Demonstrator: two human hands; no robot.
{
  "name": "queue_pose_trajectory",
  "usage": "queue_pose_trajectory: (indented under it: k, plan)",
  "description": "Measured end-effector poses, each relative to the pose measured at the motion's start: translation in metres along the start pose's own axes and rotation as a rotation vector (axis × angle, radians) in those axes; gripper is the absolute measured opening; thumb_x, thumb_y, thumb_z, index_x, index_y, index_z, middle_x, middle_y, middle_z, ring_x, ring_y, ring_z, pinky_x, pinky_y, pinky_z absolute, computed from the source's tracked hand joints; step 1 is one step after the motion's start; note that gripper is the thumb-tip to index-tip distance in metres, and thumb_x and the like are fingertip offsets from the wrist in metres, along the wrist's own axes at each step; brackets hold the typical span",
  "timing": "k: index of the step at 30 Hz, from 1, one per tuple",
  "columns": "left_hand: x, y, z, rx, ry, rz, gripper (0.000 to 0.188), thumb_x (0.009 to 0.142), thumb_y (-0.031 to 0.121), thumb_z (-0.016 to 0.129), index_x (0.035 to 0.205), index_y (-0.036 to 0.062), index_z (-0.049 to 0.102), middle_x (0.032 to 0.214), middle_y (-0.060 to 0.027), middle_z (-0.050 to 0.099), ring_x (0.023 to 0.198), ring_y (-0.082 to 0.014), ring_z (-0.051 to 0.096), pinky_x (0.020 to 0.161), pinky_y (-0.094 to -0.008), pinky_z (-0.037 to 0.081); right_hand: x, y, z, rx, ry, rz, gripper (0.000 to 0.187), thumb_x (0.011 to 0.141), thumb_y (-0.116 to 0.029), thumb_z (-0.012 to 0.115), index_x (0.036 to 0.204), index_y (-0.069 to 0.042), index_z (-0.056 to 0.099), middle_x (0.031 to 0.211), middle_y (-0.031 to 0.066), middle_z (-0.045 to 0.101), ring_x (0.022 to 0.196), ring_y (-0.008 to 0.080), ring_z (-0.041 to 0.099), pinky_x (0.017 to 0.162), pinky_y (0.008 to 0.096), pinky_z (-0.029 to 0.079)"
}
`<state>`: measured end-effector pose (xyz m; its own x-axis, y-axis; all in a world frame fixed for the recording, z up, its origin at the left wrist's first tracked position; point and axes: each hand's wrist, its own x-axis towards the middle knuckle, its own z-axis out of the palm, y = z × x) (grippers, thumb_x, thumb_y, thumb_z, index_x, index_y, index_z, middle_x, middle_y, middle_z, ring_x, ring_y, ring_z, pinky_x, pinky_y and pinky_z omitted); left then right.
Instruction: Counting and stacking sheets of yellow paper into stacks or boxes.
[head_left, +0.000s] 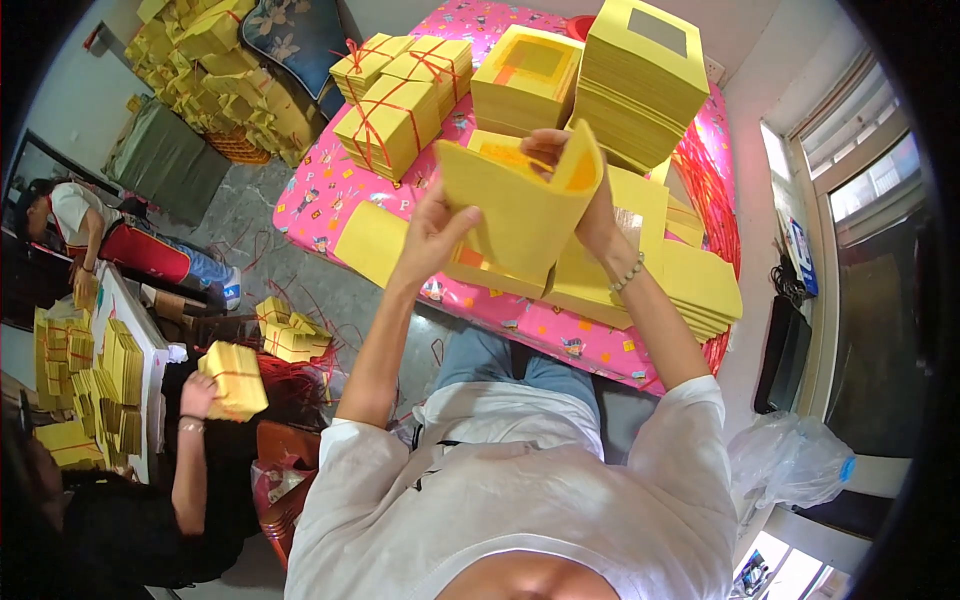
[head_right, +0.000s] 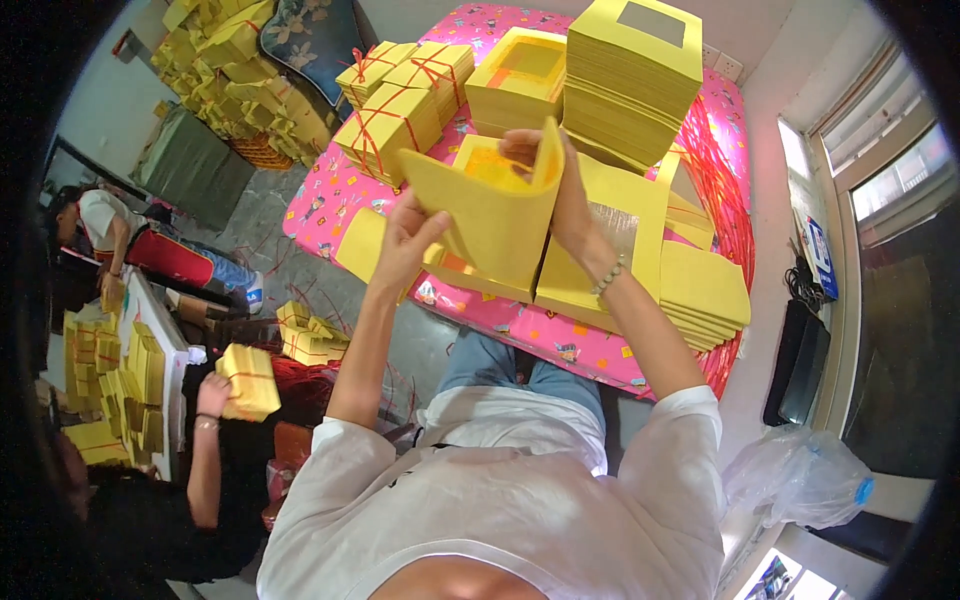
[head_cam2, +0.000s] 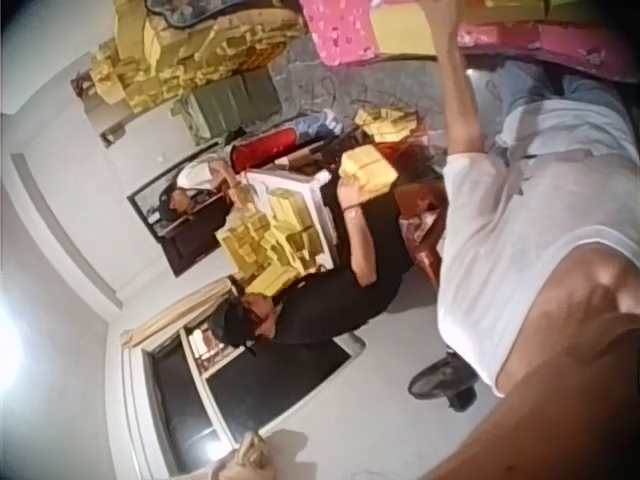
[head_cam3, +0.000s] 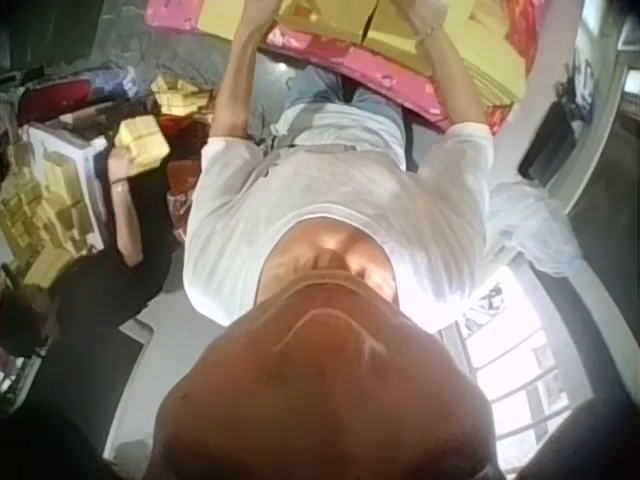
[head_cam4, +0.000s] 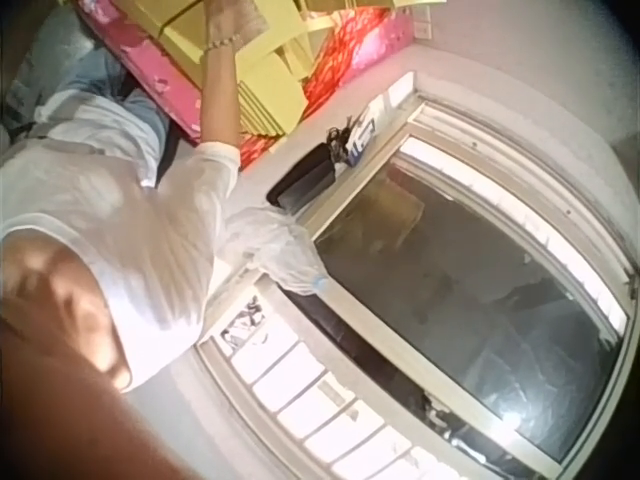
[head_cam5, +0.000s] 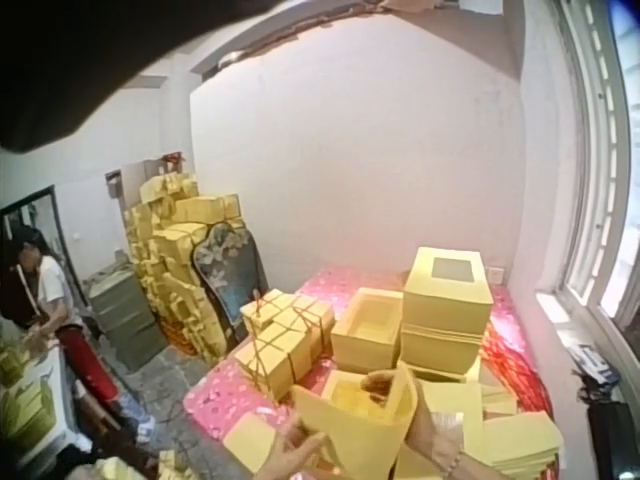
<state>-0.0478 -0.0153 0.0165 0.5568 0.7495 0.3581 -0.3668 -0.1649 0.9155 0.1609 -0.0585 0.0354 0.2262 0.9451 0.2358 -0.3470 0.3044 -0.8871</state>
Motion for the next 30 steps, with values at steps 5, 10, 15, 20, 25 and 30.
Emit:
queue_pose_trajectory:
  k: [5,10,15,20,25,30]
  plan:
    - [0.006,-0.008,0.021,-0.077,-0.193,-0.071,0.043,0.086,0.008,0.062,0.126,0.0013,0.047,0.12,-0.0055,0.052,0.113,-0.0155,0.049,0.099,-0.032,0.036,-0.002,0.016,0.018,0.225,-0.192,0.088,0.056,0.097,-0.051,0.031,0.114,-0.003,0.054,0.105,0.0053,0.058,0.096,0.0147,0.057,0.089,0.0308,0.045]
    - [0.009,-0.012,0.028,0.0,-0.205,-0.035,0.043,0.085,0.012,0.065,0.123,0.0011,0.05,0.121,-0.0061,0.049,0.114,-0.0169,0.047,0.101,-0.034,0.034,-0.003,0.021,0.025,0.427,-0.267,0.208,0.051,0.097,-0.049,0.036,0.114,-0.004,0.052,0.099,0.0032,0.055,0.085,0.0104,0.057,0.081,0.0257,0.049]
    - [0.014,-0.016,0.027,0.106,-0.212,0.011,0.045,0.082,0.01,0.068,0.122,0.0002,0.05,0.112,-0.0052,0.055,0.111,-0.0154,0.048,0.099,-0.0336,0.036,-0.007,0.02,0.024,0.197,-0.135,0.2,0.049,0.098,-0.047,0.036,0.115,-0.005,0.053,0.098,0.0026,0.058,0.088,0.0103,0.057,0.08,0.0254,0.048]
    - [0.013,-0.012,0.025,-0.078,-0.111,-0.053,0.039,0.082,0.006,0.067,0.117,0.0001,0.051,0.109,-0.0041,0.058,0.104,-0.0128,0.052,0.093,-0.0292,0.04,-0.015,-0.014,0.016,-0.292,-0.236,-0.123,0.052,0.098,-0.048,0.033,0.119,-0.005,0.053,0.102,0.0039,0.061,0.099,0.0116,0.057,0.085,0.028,0.045]
    - [0.022,-0.019,0.019,-0.102,0.039,-0.021,0.029,0.083,0.004,0.066,0.109,0.0013,0.052,0.106,-0.0044,0.058,0.097,-0.0112,0.055,0.086,-0.0262,0.044,-0.018,-0.018,0.001,-0.052,-0.053,0.151,0.069,0.093,-0.062,0.028,0.123,-0.005,0.05,0.113,0.0054,0.058,0.105,0.0141,0.055,0.095,0.0323,0.041]
    - [0.023,-0.033,0.024,0.184,0.181,0.166,0.029,0.084,0.002,0.063,0.108,0.003,0.046,0.097,-0.0056,0.057,0.094,-0.0127,0.055,0.084,-0.0283,0.046,-0.023,-0.002,-0.002,-0.56,-0.128,-0.035,0.055,0.087,-0.027,0.063,0.129,-0.001,0.038,0.118,0.0093,0.054,0.106,0.0165,0.054,0.09,0.0306,0.045]
